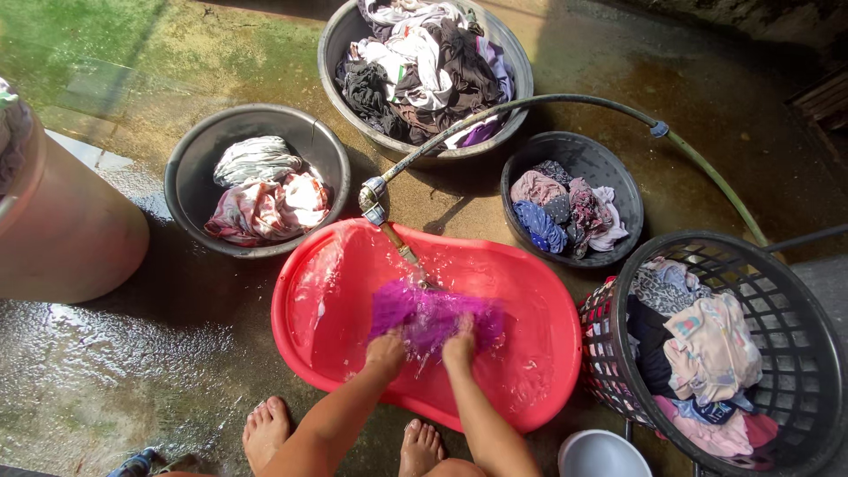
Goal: The person washes clothes by rinsing and scrubbing garments in a wash basin filled with water and wringing them out by hand.
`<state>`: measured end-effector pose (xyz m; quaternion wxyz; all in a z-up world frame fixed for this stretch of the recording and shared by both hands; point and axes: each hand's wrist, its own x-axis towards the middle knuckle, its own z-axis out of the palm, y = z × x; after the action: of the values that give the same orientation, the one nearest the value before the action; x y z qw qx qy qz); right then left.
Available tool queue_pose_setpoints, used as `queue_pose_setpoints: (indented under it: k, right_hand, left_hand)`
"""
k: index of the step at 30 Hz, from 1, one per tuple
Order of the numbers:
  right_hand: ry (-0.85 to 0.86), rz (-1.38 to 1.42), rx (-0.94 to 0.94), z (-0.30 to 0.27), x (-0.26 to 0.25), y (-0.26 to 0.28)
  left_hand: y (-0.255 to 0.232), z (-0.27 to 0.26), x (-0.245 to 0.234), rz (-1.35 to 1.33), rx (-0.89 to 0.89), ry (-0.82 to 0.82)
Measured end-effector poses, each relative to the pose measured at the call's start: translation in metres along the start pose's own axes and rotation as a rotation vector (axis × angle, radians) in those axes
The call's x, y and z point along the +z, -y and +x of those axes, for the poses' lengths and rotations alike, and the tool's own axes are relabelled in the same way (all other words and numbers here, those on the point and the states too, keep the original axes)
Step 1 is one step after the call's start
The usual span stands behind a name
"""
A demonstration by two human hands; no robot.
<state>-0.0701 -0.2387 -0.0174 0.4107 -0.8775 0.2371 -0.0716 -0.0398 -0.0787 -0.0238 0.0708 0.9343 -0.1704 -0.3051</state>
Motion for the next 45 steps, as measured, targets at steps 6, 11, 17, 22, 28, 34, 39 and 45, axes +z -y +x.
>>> queue_pose_setpoints:
  k: [6,11,17,22,28,34,39,45]
  right_hand:
    - [0.382,-0.249,-0.34,-0.042,-0.021,-0.004]
    - [0.463,-0.012,0.27,-0.007,-0.081,-0.012]
    - [0.179,0.57,0.199,-0.022,-0.235,0.026]
    - [0.023,0.89,0.311,-0.019,-0.252,0.057]
    - [0.199,-0.147,0.283,0.028,-0.117,-0.019]
    - [0.067,-0.117,-0.265,-0.015,-0.025,0.015]
    - [0.193,-0.603,-0.512,-0.005,-0.049,-0.014]
    - [-0.089,-0.126,-0.197,-0.017,-0.016,0.015]
  left_hand:
    - [0.014,-0.013,0.008,-0.036,0.152,0.277]
    - [0.031,-0.024,-0.023,-0.998,0.179,-0.014]
    - [0.046,-0.138,-0.203,-1.481,0.181,-0.045]
    - [0.055,-0.162,-0.243,-1.534,0.378,-0.118]
    - [0.03,-0.009,-0.102,-0.655,0.342,-0.249]
    - [0.008,0.0,-0.024,-0.399,0.294,-0.219]
    - [0.041,0.003,-0.029,-0.317,0.072,-0.059]
    - [0.027,-0.01,-0.018,-0.377,0.081,-0.24]
